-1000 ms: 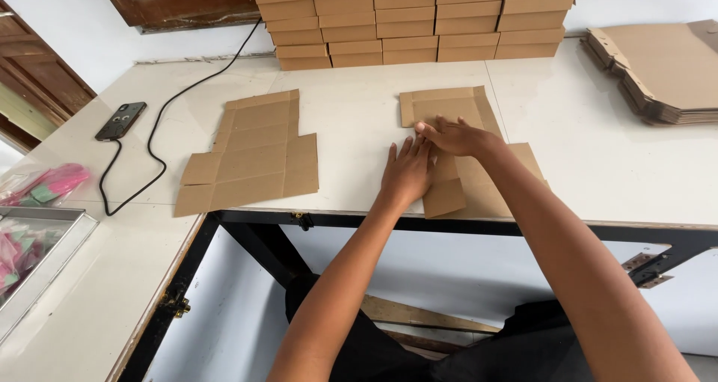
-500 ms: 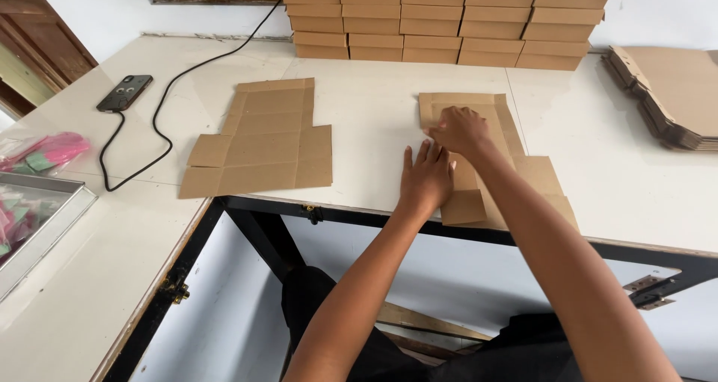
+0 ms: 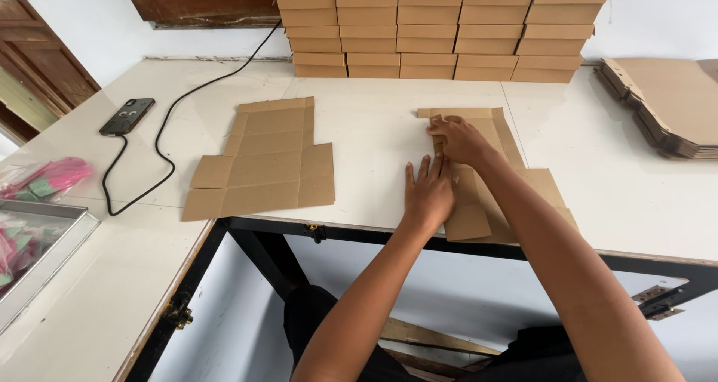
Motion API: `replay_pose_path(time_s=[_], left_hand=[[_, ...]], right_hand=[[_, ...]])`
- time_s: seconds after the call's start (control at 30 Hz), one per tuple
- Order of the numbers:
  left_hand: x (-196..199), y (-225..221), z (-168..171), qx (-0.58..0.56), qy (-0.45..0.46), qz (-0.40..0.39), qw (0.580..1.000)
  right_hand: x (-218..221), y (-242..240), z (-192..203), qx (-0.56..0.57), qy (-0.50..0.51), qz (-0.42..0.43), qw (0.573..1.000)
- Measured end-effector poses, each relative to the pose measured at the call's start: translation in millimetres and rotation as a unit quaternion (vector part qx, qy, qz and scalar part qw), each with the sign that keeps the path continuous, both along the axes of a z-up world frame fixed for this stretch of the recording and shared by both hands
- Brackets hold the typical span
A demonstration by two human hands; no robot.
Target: Folding flat cardboard sheets into small boxes and stacking them on a work surface.
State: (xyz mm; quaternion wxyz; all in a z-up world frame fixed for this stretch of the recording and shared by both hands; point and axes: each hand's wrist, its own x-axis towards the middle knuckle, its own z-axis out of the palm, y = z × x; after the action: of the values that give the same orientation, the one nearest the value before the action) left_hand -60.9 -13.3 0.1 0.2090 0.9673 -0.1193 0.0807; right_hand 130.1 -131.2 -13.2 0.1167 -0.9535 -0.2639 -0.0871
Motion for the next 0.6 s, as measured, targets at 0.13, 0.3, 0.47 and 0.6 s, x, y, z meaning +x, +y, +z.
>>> replay_pose_path(time_s=[0.13, 0.3, 0.47, 0.6], left_hand=[[1.4, -0.6, 3.6, 0.021, 0.017, -0.003, 1.000], [-10.7, 0.7, 20.7, 0.014, 0.041, -0.010, 0.999], [-12.3, 0.4, 29.0, 0.056, 0.052, -0.011, 0.997], [-11.1, -1.6, 32.5, 0.092, 0.067, -0.019, 0.993]], right_hand=[[-38.1, 9.4, 32.2, -0.002, 0.049, -0.018, 0.999], [-32.3, 11.3, 34.3, -0.052, 0.093, -0.068, 0.992], [-48.5, -0.2, 49.8, -0.065, 0.145, -0.006, 0.987], [-90.7, -11.5, 76.4, -0.098, 0.143, 0.002, 0.985]])
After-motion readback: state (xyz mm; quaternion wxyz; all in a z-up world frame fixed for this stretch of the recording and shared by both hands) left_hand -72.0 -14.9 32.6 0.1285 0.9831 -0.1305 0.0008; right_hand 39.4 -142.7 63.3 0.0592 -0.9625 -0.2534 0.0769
